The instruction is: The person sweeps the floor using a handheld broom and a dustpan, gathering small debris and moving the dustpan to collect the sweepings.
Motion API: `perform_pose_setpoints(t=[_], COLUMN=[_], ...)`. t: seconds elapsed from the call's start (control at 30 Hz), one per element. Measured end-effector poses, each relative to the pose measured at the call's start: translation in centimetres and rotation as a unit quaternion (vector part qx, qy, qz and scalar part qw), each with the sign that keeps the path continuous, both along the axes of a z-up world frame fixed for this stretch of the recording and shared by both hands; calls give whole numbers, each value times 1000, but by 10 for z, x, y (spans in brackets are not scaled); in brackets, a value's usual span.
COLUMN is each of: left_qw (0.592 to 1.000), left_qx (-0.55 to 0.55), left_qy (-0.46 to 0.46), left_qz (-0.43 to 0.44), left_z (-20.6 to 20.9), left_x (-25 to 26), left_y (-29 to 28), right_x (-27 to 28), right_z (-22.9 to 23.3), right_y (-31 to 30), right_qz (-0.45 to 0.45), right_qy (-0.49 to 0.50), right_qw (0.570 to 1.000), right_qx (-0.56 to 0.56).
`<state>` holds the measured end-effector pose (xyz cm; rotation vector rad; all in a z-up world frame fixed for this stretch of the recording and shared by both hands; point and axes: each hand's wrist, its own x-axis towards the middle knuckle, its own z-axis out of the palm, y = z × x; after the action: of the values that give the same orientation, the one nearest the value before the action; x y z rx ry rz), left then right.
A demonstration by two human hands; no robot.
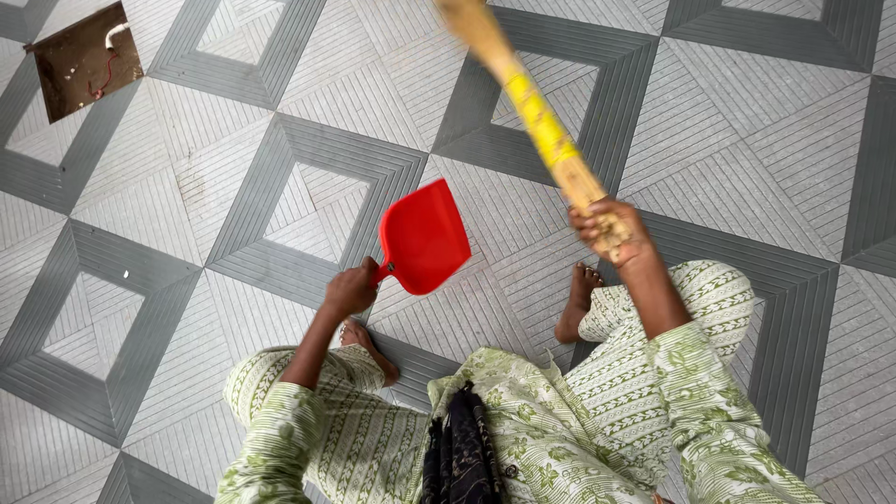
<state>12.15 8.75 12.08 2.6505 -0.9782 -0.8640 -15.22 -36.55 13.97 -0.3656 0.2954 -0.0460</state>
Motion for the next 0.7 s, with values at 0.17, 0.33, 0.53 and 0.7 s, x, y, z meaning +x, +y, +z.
perform_pose_setpoints(t=[0.17,0.33,0.53,0.7], left_qw=[923,839,860,900], left_qx=[-164,-288,-257,-179], left_qy=[287,338,324,340], left_qz=[197,314,300,206], left_z=[-8,-59,-50,-26], left_x=[23,33,34,15], left_y=[32,29,38,33], right_x=[-34,-59,-41,-22], right_z=[7,-27,-49,-39], right_y=[-46,-98,-124,-133], right_qz=[-214,-383,-477,-453], right_qy=[-69,22,182,188], right_qw=[973,922,859,870], right_qx=[57,50,46,56])
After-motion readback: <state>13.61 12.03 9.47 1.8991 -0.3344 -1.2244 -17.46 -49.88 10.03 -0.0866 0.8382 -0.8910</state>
